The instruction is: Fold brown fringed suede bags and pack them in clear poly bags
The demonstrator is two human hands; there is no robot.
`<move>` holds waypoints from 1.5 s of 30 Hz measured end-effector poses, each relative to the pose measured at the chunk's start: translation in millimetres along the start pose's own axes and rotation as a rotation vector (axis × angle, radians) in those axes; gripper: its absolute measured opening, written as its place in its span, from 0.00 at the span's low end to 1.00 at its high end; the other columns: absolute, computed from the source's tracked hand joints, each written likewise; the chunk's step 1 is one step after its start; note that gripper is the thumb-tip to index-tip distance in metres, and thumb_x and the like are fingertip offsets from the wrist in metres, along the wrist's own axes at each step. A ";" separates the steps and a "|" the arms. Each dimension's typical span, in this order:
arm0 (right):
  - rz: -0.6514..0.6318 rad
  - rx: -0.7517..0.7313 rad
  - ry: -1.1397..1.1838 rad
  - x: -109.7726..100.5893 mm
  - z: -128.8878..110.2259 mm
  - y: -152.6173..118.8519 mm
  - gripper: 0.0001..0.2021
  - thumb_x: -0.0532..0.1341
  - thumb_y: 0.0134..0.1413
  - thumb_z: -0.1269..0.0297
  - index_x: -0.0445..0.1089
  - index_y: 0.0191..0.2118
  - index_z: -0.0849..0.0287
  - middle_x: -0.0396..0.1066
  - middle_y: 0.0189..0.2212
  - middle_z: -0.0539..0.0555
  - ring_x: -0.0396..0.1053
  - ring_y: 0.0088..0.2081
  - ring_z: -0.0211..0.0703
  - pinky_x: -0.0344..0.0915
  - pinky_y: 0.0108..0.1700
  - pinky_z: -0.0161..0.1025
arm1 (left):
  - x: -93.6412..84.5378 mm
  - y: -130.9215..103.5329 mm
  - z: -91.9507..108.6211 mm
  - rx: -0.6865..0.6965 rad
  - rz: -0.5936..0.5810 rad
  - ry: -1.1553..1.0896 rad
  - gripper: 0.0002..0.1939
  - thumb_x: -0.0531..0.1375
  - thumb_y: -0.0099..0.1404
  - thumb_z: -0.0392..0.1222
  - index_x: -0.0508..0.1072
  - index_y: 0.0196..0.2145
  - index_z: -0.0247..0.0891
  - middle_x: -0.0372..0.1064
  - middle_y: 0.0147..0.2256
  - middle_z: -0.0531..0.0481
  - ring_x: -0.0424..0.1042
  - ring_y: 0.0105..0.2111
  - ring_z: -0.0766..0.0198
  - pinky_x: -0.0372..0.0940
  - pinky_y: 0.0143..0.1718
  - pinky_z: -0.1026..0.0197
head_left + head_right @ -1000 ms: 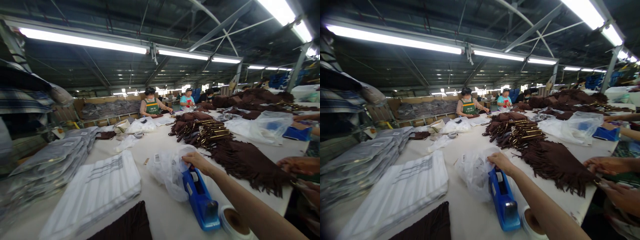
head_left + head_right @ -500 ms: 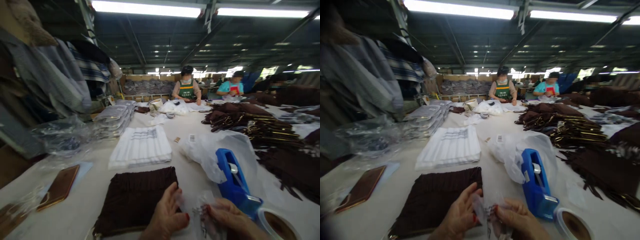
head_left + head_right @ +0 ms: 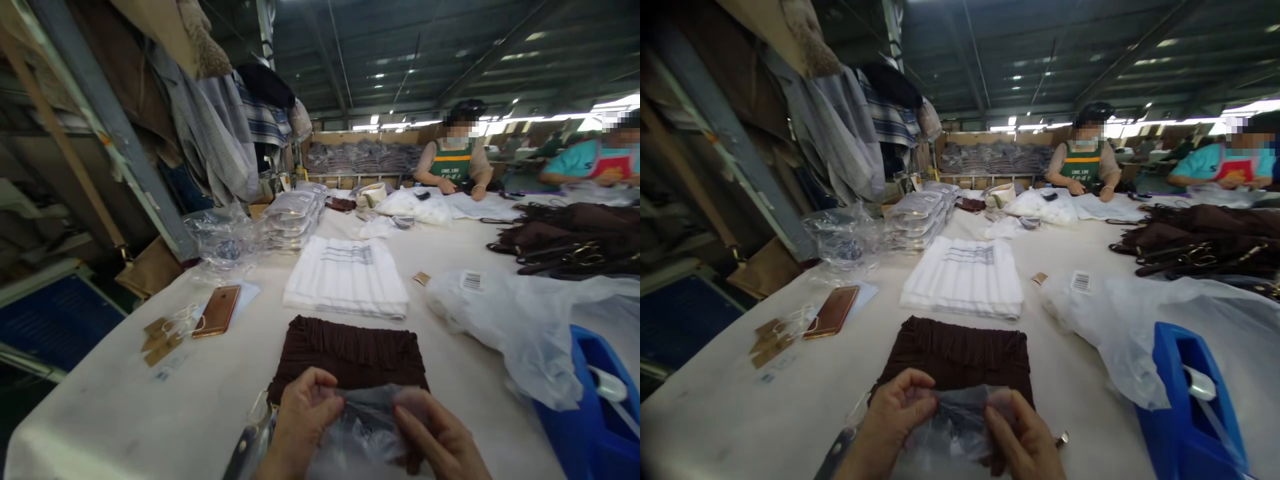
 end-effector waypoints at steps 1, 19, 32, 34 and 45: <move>0.028 0.004 0.004 4.9 -2.0 4.5 0.22 0.61 0.44 0.41 0.65 0.28 0.58 0.63 0.16 0.45 0.61 0.18 0.33 0.57 0.21 0.31 | -4.4 6.4 6.9 0.019 0.017 0.032 0.16 0.63 0.44 0.47 0.68 0.30 0.36 0.62 0.21 0.58 0.55 0.16 0.73 0.49 0.16 0.69; 0.278 0.028 -0.431 0.4 -3.8 64.5 0.17 0.55 0.37 0.45 0.59 0.26 0.54 0.61 0.10 0.43 0.60 0.13 0.36 0.51 0.20 0.34 | -13.0 79.8 31.1 0.657 0.049 1.061 0.17 0.54 0.61 0.28 0.69 0.47 0.36 0.69 0.46 0.39 0.69 0.43 0.53 0.62 0.47 0.47; 0.365 0.022 -0.629 -25.6 2.0 51.6 0.18 0.52 0.42 0.43 0.60 0.31 0.53 0.62 0.13 0.45 0.63 0.15 0.41 0.57 0.19 0.37 | 7.9 57.5 8.6 0.968 -0.268 1.106 0.16 0.59 0.62 0.39 0.67 0.48 0.36 0.68 0.50 0.42 0.63 0.54 0.54 0.62 0.53 0.50; 0.465 -0.142 -0.746 -26.8 -9.4 43.2 0.16 0.53 0.48 0.45 0.63 0.32 0.53 0.67 0.18 0.48 0.67 0.21 0.42 0.62 0.25 0.38 | 6.6 57.7 10.2 0.930 -0.297 1.067 0.17 0.60 0.61 0.40 0.68 0.47 0.36 0.67 0.51 0.40 0.63 0.54 0.53 0.62 0.53 0.48; 0.198 -1.155 -1.350 42.4 21.3 81.9 0.20 0.45 0.61 0.70 0.62 0.55 0.63 0.68 0.52 0.58 0.65 0.54 0.47 0.63 0.52 0.48 | -0.4 46.4 9.6 0.861 -0.434 1.067 0.30 0.57 0.62 0.39 0.55 0.58 0.22 0.55 0.59 0.31 0.50 0.61 0.52 0.50 0.62 0.49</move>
Point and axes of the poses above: each hand's wrist, its own y-axis towards the middle knuckle, its own x-axis out of the palm, z = x × y, the point moved 2 cm from there along y, towards the middle knuckle
